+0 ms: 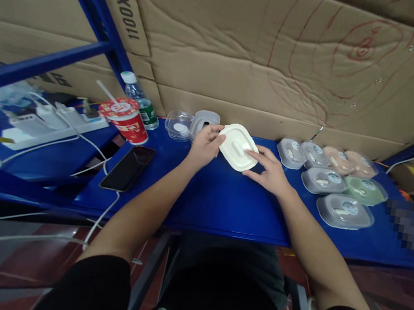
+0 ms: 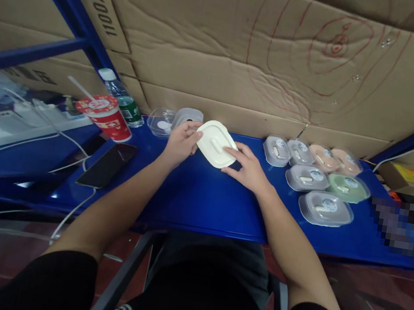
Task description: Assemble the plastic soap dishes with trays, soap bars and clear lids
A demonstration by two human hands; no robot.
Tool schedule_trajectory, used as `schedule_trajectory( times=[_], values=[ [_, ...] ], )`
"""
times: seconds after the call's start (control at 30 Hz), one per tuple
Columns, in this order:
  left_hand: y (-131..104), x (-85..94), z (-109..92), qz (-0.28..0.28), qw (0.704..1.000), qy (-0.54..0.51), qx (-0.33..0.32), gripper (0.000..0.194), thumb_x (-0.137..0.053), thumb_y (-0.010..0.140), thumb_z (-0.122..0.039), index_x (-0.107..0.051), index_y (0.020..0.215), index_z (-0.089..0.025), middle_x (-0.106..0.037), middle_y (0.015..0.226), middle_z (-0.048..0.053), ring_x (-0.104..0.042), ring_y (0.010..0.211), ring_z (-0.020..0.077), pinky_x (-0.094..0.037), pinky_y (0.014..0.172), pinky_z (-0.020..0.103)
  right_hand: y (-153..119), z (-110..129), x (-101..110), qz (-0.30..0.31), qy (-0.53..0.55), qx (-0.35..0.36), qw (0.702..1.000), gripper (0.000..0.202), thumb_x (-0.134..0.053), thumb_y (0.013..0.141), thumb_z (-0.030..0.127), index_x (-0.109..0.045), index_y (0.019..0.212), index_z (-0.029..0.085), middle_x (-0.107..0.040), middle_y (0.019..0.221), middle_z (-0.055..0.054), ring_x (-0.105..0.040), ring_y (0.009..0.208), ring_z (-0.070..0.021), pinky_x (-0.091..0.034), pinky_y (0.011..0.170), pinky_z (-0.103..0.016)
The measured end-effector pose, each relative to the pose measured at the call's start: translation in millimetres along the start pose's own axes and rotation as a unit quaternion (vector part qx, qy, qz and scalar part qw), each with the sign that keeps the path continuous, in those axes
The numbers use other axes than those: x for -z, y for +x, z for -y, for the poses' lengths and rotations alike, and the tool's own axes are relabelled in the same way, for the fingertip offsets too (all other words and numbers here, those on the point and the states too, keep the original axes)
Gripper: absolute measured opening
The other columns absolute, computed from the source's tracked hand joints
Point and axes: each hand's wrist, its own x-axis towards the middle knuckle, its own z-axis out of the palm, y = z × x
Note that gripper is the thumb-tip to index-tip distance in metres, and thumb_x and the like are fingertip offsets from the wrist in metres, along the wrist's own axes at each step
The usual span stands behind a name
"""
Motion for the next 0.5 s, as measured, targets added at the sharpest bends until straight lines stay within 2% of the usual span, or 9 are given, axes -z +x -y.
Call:
schedule_trajectory(
  times=[0.1, 0.17, 0.23, 0.3, 0.4, 0.5],
  values=[
    [1.4, -0.6, 0.5, -0.016, 0.999, -0.035, -0.007, 0.028, -0.071, 0.095, -0.039, -0.065, 0.116, -0.021, -0.066, 0.069, -0.002, -0.049, 0.042, 0.0087, -0.042, 0.04, 0.024, -0.8, 3.8, -1.2, -0.005, -0.004, 0.015, 1.0, 0.064, -0.074, 0.094, 0.063, -0.063, 0.152, 0.038, -0.063, 0.146, -0.01, -0.064, 0.134, -0.0331, -0.055, 0.117, -0.057],
    [0.7, -2.1, 2.1, -0.011, 0.998, -0.046, -0.028, 0.035, -0.075, 0.094, -0.047, -0.066, 0.115, -0.021, -0.067, 0.07, -0.001, -0.048, 0.041, 0.0081, -0.04, 0.039, 0.023, -1.8, 1.7, -1.4, -0.009, -0.022, 0.028, 0.999, 0.057, -0.072, 0.097, 0.061, -0.066, 0.148, 0.038, -0.066, 0.142, -0.009, -0.067, 0.128, -0.0321, -0.058, 0.113, -0.056],
    [-0.9, -2.7, 2.8, -0.018, 0.997, -0.04, -0.062, 0.043, -0.075, 0.093, -0.056, -0.067, 0.118, -0.021, -0.072, 0.081, 0.002, -0.049, 0.043, 0.007, -0.041, 0.039, 0.023, -2.3, -2.8, -2.3, -0.032, -0.038, 0.037, 0.998, 0.052, -0.073, 0.096, 0.061, -0.071, 0.142, 0.037, -0.069, 0.137, -0.009, -0.07, 0.122, -0.0314, -0.06, 0.109, -0.054],
    [-2.5, -0.4, 2.1, -0.053, 0.993, 0.0, -0.11, 0.047, -0.073, 0.094, -0.06, -0.068, 0.122, -0.022, -0.076, 0.104, 0.007, -0.051, 0.046, 0.006, -0.043, 0.043, 0.025, -0.8, -8.3, -4.9, -0.073, -0.045, 0.031, 0.996, 0.051, -0.074, 0.094, 0.064, -0.074, 0.136, 0.035, -0.071, 0.133, -0.009, -0.072, 0.119, -0.0313, -0.061, 0.106, -0.053],
    [-2.6, 9.8, 0.0, -0.132, 0.963, 0.125, -0.201, 0.042, -0.07, 0.097, -0.057, -0.071, 0.122, -0.023, -0.072, 0.126, 0.011, -0.056, 0.058, 0.0082, -0.05, 0.056, 0.029, 8.2, -16.1, -12.3, -0.124, -0.053, -0.031, 0.99, 0.054, -0.069, 0.095, 0.07, -0.075, 0.13, 0.03, -0.073, 0.129, -0.01, -0.072, 0.117, -0.0318, -0.061, 0.103, -0.052],
    [1.9, 23.9, 1.3, -0.19, 0.925, 0.222, -0.243, 0.036, -0.066, 0.099, -0.055, -0.072, 0.115, -0.023, -0.07, 0.127, 0.01, -0.063, 0.075, 0.0142, -0.055, 0.07, 0.032, 25.1, -20.3, -22.7, -0.099, -0.076, -0.117, 0.985, 0.056, -0.062, 0.098, 0.072, -0.073, 0.127, 0.025, -0.076, 0.124, -0.012, -0.073, 0.101, -0.0301, -0.061, 0.095, -0.049]
  ],
)
